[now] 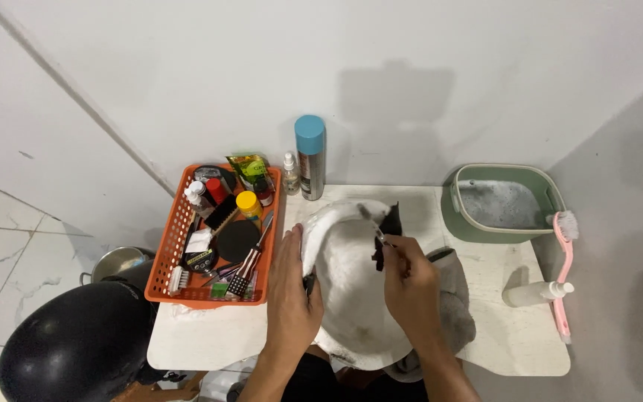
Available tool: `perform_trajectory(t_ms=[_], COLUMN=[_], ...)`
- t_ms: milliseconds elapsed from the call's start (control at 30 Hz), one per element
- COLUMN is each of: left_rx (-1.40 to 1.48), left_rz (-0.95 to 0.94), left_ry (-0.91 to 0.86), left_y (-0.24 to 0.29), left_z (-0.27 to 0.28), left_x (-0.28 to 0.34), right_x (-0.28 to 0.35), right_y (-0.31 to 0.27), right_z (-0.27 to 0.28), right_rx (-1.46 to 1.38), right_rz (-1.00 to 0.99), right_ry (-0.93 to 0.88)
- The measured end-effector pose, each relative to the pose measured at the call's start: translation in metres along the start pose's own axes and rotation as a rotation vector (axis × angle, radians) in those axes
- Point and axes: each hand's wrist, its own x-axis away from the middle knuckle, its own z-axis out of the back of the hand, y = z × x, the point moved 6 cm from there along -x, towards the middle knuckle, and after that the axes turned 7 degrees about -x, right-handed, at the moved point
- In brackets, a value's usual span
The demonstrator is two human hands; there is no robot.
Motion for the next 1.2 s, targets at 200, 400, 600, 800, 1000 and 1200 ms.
perform_trajectory(t_ms=[200,400,600,800,1000,1200], left_rx=[0.002,0.016,0.044,0.085,0.063,0.074], left_rz=[0.025,-0.008,0.015,0.033,-0.002,0.002], left_ry=[-0.053,-0.004,-0.034,-0.038,-0.024,-0.008], left_y=[0.001,-0.001,-0.002,0.004,0.004,-0.001], left_z=[-0.003,0.003,0.001,0.006,0.005,0.003], left_x=[0.0,0.001,0.0,0.001,0.001,0.003], right_x=[-0.004,-0.004,0.002,-0.003,-0.014,-0.011], right_y=[0.003,-0.005,-0.027,-0.026,-0.028,-0.02], right_z=[-0.009,-0.019,-0.029,-0.015,-0.006,-0.007], right_rx=[0.011,-0.11,-0.194,-0.089,-0.144,-0.137], right_rz=[-0.073,0.001,-0.143,0.049,-0.017,-0.073], right_ry=[0.01,-0.371,-0.569,-0.442,-0.18,-0.163])
